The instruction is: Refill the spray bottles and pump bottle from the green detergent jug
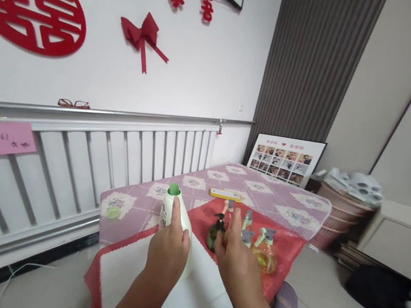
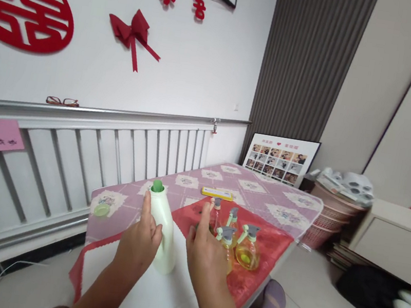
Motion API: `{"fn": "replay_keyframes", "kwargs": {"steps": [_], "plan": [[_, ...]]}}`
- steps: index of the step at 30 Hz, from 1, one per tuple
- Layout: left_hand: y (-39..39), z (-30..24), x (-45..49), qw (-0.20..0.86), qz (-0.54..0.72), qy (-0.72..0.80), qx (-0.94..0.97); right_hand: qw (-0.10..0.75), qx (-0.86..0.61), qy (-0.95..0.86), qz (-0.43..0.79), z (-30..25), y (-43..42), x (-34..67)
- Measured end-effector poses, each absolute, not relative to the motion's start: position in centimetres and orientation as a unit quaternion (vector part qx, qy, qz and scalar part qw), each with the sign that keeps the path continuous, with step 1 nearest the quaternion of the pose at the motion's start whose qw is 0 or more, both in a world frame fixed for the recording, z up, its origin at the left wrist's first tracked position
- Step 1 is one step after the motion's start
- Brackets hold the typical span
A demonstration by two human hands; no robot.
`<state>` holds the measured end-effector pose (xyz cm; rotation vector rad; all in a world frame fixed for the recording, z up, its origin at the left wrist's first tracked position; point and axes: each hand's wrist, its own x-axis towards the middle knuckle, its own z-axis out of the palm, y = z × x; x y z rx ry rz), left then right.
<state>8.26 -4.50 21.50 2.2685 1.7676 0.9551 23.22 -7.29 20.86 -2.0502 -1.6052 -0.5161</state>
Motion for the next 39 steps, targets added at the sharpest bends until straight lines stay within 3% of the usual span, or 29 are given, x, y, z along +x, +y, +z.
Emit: {"fn": "replay_keyframes", "kwargs": {"steps": [8, 14, 21, 28, 31, 39], "plan": [[-4.9, 20.4, 8.1, 0.037, 0.252, 0.612, 0.749, 0.232, -0.765, -0.580, -0.155, 19.9, -7.3, 23.0], [-4.9, 18.7, 8.0, 0.102, 0.226, 0.580, 0.776, 0.228, -0.754, -0.611, -0.082, 18.3, -6.7, 22.9], [-5.9, 11.9, 6.4, 0.163, 0.073, 0.526, 0.832, 0.146, -0.712, -0.685, 0.047, 11.7, -6.8, 23.1], [-6.9, 4.6, 5.5, 0.225, -0.048, 0.523, 0.821, 0.165, -0.713, -0.674, 0.099, 5.9, -7.6, 23.2], [-6.6, 3.2, 5.0, 0.271, 0.007, 0.515, 0.814, 0.185, -0.709, -0.670, 0.122, 3.4, -8.0, 22.8], [-3.5, 6.6, 6.6, 0.324, 0.365, 0.525, 0.697, 0.354, -0.677, -0.636, 0.104, -2.6, -9.8, 22.3]]}}
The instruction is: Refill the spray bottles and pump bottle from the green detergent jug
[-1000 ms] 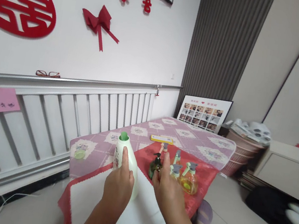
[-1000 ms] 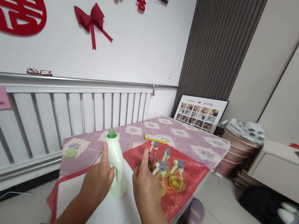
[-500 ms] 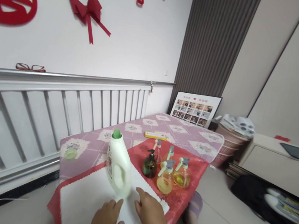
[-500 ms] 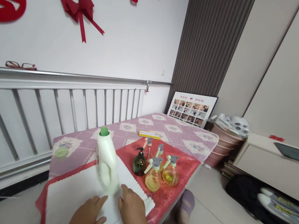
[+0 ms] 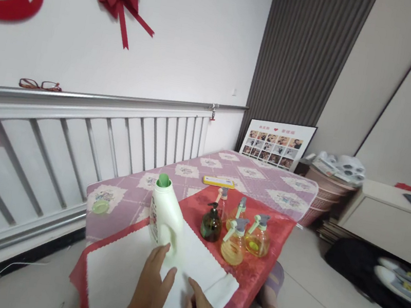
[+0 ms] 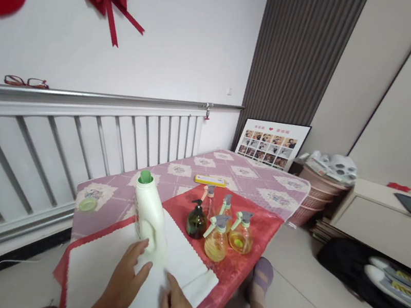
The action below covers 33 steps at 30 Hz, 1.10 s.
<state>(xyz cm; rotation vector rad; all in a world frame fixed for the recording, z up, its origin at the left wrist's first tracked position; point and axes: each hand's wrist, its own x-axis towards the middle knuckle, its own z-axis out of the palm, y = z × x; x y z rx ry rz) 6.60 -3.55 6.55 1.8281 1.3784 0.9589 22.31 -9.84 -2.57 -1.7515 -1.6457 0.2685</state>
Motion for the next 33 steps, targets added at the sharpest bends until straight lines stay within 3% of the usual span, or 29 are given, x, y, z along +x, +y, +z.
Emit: {"fn": "replay_keyframes", "kwargs": {"steps": [8, 20, 33], "plan": [[-0.9, 7.9, 10.2, 0.454, 0.434, 0.515, 0.584, 0.351, -0.655, -0.667, 0.057, -2.4, -10.1, 22.3], [0.9, 7.9, 11.7, 0.437, 0.470, 0.513, 0.570, 0.361, -0.650, -0.667, 0.041, -1.9, -10.3, 21.7], [-2.3, 9.8, 10.5, 0.468, 0.463, 0.511, 0.553, 0.383, -0.658, -0.646, 0.062, -1.6, -10.5, 21.6]]}}
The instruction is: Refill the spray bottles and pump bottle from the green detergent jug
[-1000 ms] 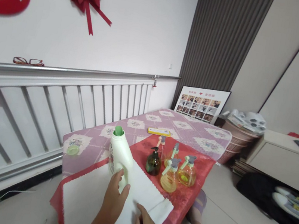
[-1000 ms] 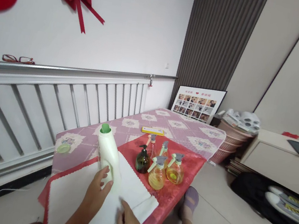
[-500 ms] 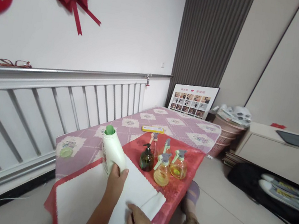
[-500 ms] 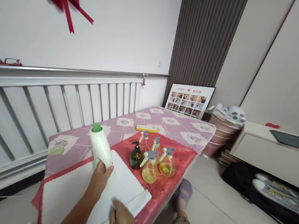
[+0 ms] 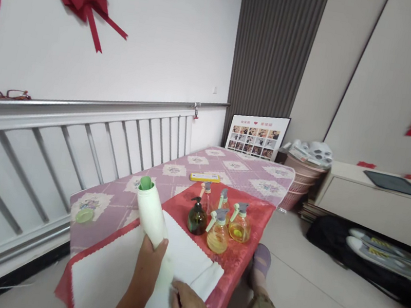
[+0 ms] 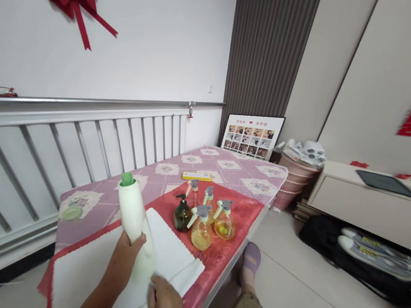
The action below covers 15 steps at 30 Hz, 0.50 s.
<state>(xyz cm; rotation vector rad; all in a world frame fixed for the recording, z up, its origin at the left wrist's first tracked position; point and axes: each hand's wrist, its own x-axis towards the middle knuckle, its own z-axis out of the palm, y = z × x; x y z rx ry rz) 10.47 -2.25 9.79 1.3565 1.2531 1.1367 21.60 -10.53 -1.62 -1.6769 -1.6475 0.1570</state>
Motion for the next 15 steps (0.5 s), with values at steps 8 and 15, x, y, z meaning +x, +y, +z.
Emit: {"fn": "replay_keyframes", "kwargs": {"steps": [8, 15], "plan": [[-3.8, 7.3, 10.0, 0.453, 0.426, 0.516, 0.590, 0.380, -0.666, -0.635, 0.089, -1.2, -10.6, 21.5], [-4.7, 6.2, 9.4, 0.421, 0.387, 0.531, 0.625, 0.455, -0.647, -0.596, 0.140, -0.8, -10.5, 22.2]]}}
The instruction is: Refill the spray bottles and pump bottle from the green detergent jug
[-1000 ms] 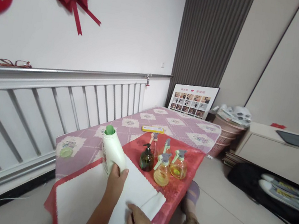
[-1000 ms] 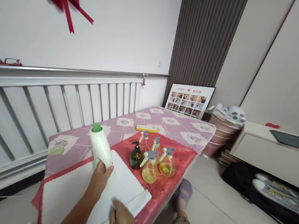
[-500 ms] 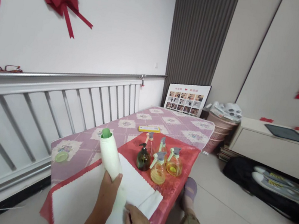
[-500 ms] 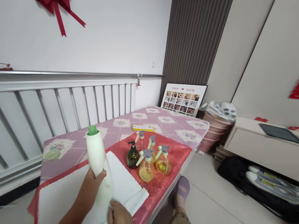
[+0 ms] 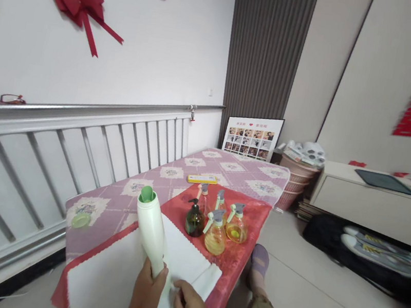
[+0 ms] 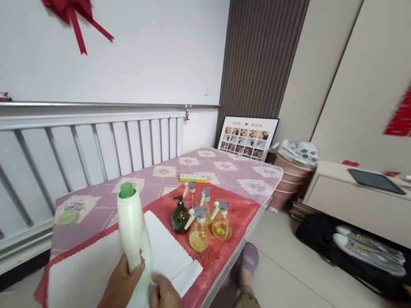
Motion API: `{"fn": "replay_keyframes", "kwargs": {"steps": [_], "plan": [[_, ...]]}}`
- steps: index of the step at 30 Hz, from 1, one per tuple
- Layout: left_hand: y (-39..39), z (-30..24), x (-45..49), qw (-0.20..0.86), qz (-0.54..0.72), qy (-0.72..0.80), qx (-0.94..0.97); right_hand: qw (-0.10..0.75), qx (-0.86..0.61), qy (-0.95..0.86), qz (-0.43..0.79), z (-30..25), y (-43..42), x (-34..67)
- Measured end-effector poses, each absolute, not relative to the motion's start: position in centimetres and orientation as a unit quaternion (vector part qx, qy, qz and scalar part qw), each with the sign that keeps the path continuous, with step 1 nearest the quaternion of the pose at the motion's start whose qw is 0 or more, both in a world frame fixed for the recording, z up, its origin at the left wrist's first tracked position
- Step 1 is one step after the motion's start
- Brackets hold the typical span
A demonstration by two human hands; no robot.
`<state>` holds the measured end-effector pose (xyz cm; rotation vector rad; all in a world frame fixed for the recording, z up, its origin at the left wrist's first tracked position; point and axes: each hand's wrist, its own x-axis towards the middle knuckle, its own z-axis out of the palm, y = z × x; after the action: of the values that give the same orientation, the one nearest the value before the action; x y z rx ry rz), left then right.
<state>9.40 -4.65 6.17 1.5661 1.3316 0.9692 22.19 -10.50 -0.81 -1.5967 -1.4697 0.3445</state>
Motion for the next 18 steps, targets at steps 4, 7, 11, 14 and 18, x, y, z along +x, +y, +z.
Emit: {"fn": "replay_keyframes", "kwargs": {"steps": [4, 7, 11, 14, 18], "plan": [[-5.3, 4.4, 8.4, 0.381, 0.369, 0.535, 0.658, 0.476, -0.645, -0.594, 0.072, 0.8, -9.8, 24.1], [-5.7, 1.7, 7.6, 0.330, 0.393, 0.539, 0.667, 0.464, -0.654, -0.597, 0.032, 1.8, -7.9, 25.7], [-6.5, -2.2, 6.9, 0.240, 0.417, 0.550, 0.683, 0.459, -0.667, -0.587, -0.004, 2.2, -3.8, 26.6], [-7.1, -4.0, 6.5, 0.224, 0.418, 0.559, 0.680, 0.453, -0.683, -0.572, -0.022, 2.5, -0.6, 26.0], [-7.1, -5.1, 6.4, 0.237, 0.422, 0.552, 0.679, 0.456, -0.711, -0.535, -0.037, 3.5, 2.9, 25.2]]}}
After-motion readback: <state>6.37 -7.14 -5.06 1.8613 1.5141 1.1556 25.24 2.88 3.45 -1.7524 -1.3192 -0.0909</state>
